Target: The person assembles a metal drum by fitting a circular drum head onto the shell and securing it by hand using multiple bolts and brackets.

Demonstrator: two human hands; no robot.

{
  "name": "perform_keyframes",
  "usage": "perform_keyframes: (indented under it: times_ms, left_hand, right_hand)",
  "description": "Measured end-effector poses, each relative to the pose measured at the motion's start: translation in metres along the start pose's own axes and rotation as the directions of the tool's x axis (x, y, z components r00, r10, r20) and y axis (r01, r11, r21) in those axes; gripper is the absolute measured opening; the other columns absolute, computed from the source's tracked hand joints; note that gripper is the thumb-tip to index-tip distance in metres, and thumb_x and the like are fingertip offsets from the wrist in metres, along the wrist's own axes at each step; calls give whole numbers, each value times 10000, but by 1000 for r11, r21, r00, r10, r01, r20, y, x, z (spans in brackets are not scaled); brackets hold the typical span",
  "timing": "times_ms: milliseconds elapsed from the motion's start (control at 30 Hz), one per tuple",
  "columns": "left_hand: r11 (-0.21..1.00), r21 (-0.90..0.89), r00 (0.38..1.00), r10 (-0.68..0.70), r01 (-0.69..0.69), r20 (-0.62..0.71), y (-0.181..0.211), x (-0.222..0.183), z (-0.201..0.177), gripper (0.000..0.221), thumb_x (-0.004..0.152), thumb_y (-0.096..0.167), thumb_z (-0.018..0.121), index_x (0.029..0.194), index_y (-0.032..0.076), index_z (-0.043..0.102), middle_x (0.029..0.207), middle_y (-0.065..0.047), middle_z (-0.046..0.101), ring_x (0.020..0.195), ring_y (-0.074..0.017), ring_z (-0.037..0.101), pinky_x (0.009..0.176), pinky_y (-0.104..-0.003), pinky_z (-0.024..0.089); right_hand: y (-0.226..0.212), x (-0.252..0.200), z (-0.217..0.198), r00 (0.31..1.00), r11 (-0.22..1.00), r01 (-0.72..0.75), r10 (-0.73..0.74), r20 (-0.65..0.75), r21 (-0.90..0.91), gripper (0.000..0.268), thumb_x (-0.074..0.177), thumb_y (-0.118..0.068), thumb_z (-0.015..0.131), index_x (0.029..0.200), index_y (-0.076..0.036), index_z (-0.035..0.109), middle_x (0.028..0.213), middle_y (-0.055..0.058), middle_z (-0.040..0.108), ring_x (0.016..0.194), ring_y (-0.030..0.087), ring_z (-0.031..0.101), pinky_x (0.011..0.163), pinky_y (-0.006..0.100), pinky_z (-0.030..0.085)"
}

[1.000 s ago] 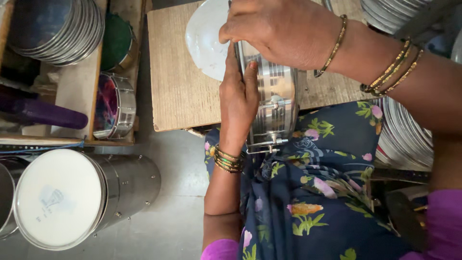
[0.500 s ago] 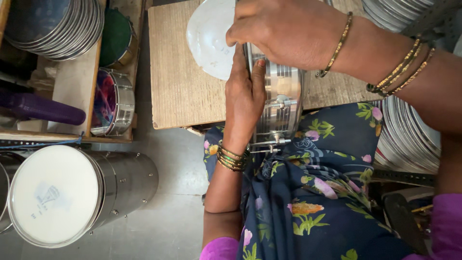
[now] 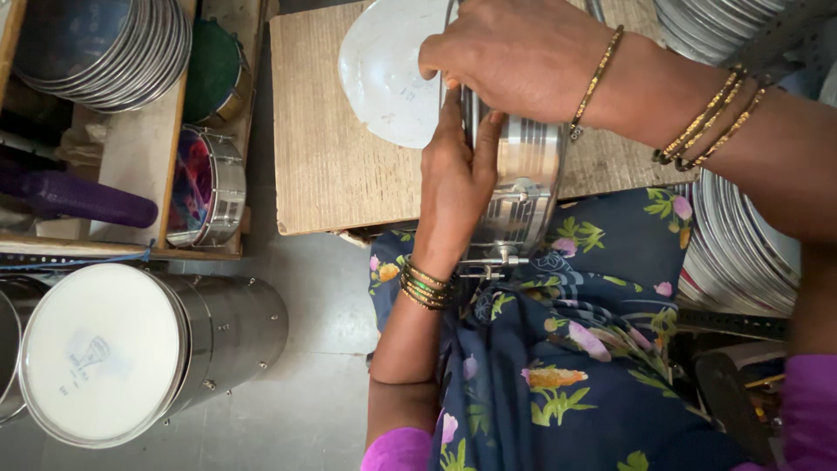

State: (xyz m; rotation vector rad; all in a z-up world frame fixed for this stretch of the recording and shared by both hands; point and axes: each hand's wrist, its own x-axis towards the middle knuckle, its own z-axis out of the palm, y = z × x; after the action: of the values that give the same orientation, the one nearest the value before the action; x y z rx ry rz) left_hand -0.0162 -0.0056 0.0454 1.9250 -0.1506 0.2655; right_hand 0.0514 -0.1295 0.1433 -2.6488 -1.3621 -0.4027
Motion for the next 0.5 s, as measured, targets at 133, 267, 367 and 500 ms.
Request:
perform_keyframes:
  times_ms: [133, 267, 367, 500]
  left_hand:
    - [998, 12, 998, -54, 54, 42, 0, 0, 2, 661, 987, 215, 671, 1488, -105, 383, 880, -350, 676, 715, -346, 674, 651, -400, 527]
    - [975, -132, 984, 179, -180, -24, -21, 0, 9, 775, 1017, 186, 687, 1575, -106, 236, 1250, -345, 656, 1164, -368, 691, 799, -352, 600]
    - [954, -203, 976, 216, -219, -40, -29, -1, 13, 800, 1031, 168, 679, 1615, -60, 180, 1393, -341, 599, 1353, -409, 603, 894, -361, 600]
    - [972, -115, 978, 205, -207, -28, -24, -2, 5, 787, 1035, 135, 701, 1649, 2, 228, 1389, -328, 616, 1270, -333, 665, 765, -305, 591]
  right_hand:
    - [-1, -2, -3, 996, 998, -68, 69, 56, -3, 249, 866, -162, 745, 1092, -60, 762, 762, 165, 717, 721, 310, 719, 609, 431, 542]
    - [0, -9, -7, 997, 995, -68, 70, 25, -78, 204, 830, -157, 760, 1015, -74, 768, 713, 175, 685, 700, 328, 698, 562, 438, 525]
    - [5, -11, -5, 984, 990, -110, 121, 130, -92, 180, 884, -171, 734, 1046, -103, 769, 774, 163, 707, 759, 313, 710, 643, 427, 548]
    - [18, -24, -6, 992, 997, 74, -70, -105, 27, 182, 901, -160, 718, 1040, -45, 739, 1014, 124, 742, 878, 311, 706, 770, 418, 557]
